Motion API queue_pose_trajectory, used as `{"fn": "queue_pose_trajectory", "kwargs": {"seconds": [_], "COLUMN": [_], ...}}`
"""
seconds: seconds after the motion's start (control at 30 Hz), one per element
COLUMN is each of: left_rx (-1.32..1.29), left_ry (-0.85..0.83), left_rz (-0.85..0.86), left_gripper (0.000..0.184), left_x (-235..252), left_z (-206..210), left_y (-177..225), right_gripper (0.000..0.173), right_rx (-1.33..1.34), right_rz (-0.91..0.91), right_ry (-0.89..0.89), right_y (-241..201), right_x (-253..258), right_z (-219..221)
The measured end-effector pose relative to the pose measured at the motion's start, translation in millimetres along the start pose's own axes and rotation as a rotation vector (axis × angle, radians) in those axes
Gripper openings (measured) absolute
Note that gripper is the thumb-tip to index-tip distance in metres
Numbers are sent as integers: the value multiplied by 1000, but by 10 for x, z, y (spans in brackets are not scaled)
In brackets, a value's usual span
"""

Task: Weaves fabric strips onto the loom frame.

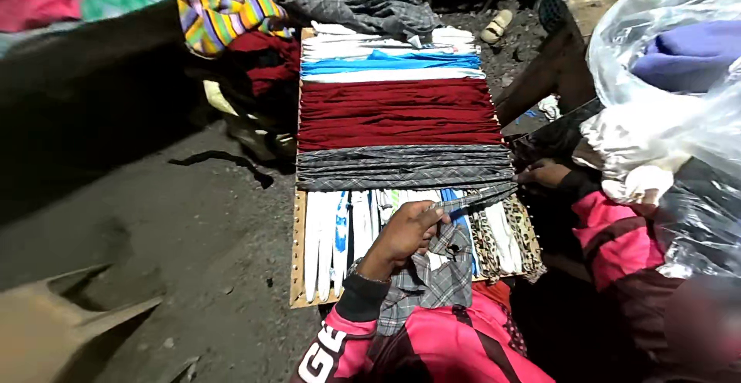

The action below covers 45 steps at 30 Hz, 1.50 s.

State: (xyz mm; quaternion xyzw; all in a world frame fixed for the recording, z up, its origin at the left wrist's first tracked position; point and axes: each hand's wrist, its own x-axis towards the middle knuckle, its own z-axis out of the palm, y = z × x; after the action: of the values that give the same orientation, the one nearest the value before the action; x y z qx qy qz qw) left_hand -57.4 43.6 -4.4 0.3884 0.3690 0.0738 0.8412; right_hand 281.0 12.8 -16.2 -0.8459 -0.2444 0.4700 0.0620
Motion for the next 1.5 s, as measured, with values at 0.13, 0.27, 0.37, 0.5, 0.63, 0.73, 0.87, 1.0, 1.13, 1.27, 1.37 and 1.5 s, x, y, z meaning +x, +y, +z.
{"fn": "queue_pose_trajectory", "kwargs": {"seconds": [0.13,0.27,0.37,0.5,0.63,0.73,0.87,1.0,1.13,1.27,1.37,1.5], "left_rx": [39,43,40,47,110,143,172,527,685,745,834,992], "left_ry": [51,80,125,200,276,281,334,513,573,580,552,488], "left_rz": [15,14,6,30,35,38,27,92,103,106,85,-2], "left_gripper": [24,25,26,27,26,27,29,30,29,30,30,32], "left_x": [-12,11,-4,-1,24,40,110,272,331,355,332,243], "left_z": [-9,5,12,-15,-101,-111,-119,-157,-141,-104,-101,-129], "left_y": [47,71,98,115,85,112,169,134,184,259,277,256], "right_gripper": [18,20,16,22,22,17,26,18,26,33,34,22], "right_rx": [162,181,3,-59,-83,-2,196,109,-43,-5,-17,11], "right_rz": [-45,26,79,80,49,103,146,85,133,93,114,132], "right_ry": [-59,-67,-29,8,-40,-2,22,-42,-64,-93,-96,-79], "right_y": [153,123,-41,-97,-66,-274,-270,8,-87,-67,-60,-109], "right_x": [60,121,95,131,71,-265,-312,117,110,113,169,120], "right_z": [0,-15,-41,-57,-60,-18,35,29,10,5,5,-25]}}
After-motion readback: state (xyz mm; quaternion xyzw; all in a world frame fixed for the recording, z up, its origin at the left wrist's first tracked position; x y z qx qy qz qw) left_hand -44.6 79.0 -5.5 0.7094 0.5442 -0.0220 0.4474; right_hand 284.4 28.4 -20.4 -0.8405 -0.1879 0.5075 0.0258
